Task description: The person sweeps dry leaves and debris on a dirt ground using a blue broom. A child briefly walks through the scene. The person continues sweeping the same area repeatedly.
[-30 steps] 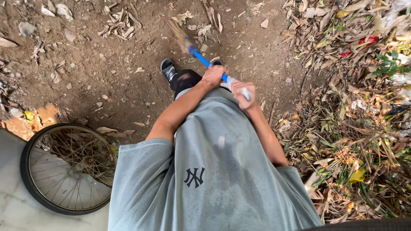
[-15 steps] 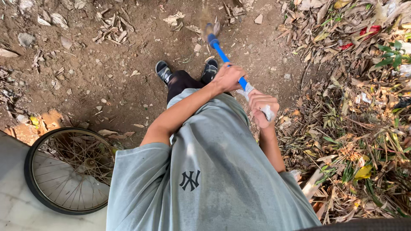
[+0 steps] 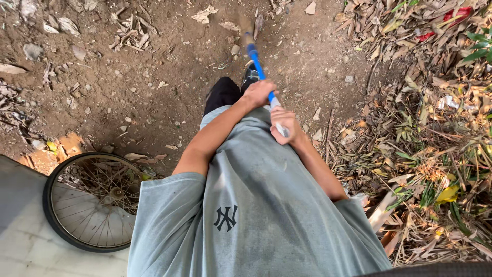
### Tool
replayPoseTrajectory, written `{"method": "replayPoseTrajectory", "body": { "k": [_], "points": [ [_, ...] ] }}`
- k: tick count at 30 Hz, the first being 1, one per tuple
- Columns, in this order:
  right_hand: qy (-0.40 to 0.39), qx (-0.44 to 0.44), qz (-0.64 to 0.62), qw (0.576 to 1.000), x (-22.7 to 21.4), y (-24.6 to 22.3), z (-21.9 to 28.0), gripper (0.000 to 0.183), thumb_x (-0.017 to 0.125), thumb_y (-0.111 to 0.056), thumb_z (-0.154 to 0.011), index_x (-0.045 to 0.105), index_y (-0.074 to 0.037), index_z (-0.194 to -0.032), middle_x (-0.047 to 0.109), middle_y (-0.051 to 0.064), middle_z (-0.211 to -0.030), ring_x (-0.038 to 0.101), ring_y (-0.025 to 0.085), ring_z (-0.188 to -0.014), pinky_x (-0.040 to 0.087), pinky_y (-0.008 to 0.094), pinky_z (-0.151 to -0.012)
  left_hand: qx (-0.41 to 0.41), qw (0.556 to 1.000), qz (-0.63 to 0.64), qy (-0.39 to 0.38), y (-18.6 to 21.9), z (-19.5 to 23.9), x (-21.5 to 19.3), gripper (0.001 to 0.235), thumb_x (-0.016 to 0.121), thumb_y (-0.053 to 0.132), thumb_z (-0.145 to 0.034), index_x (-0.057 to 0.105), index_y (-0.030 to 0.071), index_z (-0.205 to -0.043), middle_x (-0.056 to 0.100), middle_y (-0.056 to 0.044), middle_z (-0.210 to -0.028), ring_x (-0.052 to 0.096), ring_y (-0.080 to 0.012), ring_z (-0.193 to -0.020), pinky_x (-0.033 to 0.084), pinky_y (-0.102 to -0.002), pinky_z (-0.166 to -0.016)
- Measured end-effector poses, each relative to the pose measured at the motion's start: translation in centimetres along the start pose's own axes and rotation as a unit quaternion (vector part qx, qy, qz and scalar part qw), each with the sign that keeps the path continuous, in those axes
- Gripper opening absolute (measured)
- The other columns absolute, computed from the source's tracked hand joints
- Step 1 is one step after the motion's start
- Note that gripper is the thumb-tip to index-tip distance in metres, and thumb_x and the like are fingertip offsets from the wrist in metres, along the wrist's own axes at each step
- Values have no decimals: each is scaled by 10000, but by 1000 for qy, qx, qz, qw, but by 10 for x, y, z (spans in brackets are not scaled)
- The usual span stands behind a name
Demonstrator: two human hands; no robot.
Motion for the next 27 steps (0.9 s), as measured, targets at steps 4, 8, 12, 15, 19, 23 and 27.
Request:
{"method": "replayPoseTrajectory", "body": {
  "k": [4,8,12,15,19,23,27],
  "points": [
    [41,-55,41,997,-16,-43,4,200,590,37,-693,433,-22,-585,436,109,-587,437,314,-530,457,417,-685,105,994,-10,5,66,-18,-13,204,652,303,-962,670,123,-869,673,-93,-942,673,-347,-992,526,-488,-899],
    [125,-60,9,990,-49,-65,6,162,548,-2,-698,424,12,-594,445,123,-586,444,301,-517,487,422,-681,71,994,-37,69,93,-14,-44,160,667,310,-916,727,199,-817,708,-40,-825,706,-272,-921,408,-641,-987],
    [184,-3,-122,975,-61,-35,13,139,498,-56,-651,432,3,-544,469,90,-534,444,236,-484,453,403,-688,-35,997,-64,40,49,7,-32,157,675,292,-780,735,194,-888,711,-88,-907,678,-316,-1000,404,-675,-948],
    [170,17,-185,968,-49,1,13,150,496,-54,-653,416,5,-539,460,85,-530,416,219,-486,428,381,-661,-124,988,-61,68,-7,30,-8,205,627,335,-962,736,164,-932,711,-143,-999,664,-366,-1048,402,-674,-1000],
    [93,21,-118,988,-12,12,25,109,535,-19,-661,446,24,-615,491,125,-614,478,279,-575,452,424,-715,-98,994,-8,57,-34,37,34,239,620,331,-971,717,113,-969,698,-180,-1055,649,-397,-1083,452,-588,-971],
    [-26,66,50,996,27,5,50,185,615,24,-692,444,11,-620,468,142,-633,488,341,-638,470,432,-732,-63,996,35,-56,-14,26,73,210,668,290,-824,715,139,-962,697,-145,-1058,653,-380,-1064,506,-501,-898],
    [9,21,86,996,26,-25,79,131,594,22,-647,467,4,-627,487,138,-645,504,350,-645,483,423,-743,11,1000,-14,14,32,22,76,220,669,358,-969,690,148,-905,687,-140,-955,659,-374,-1015,487,-531,-980]
  ]
}}
Point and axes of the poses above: each hand's wrist, its own z-axis away from the middle knuckle, its own x-axis out of the palm, y = z × x, the point moved 10 cm from there along -z, towards the middle knuckle
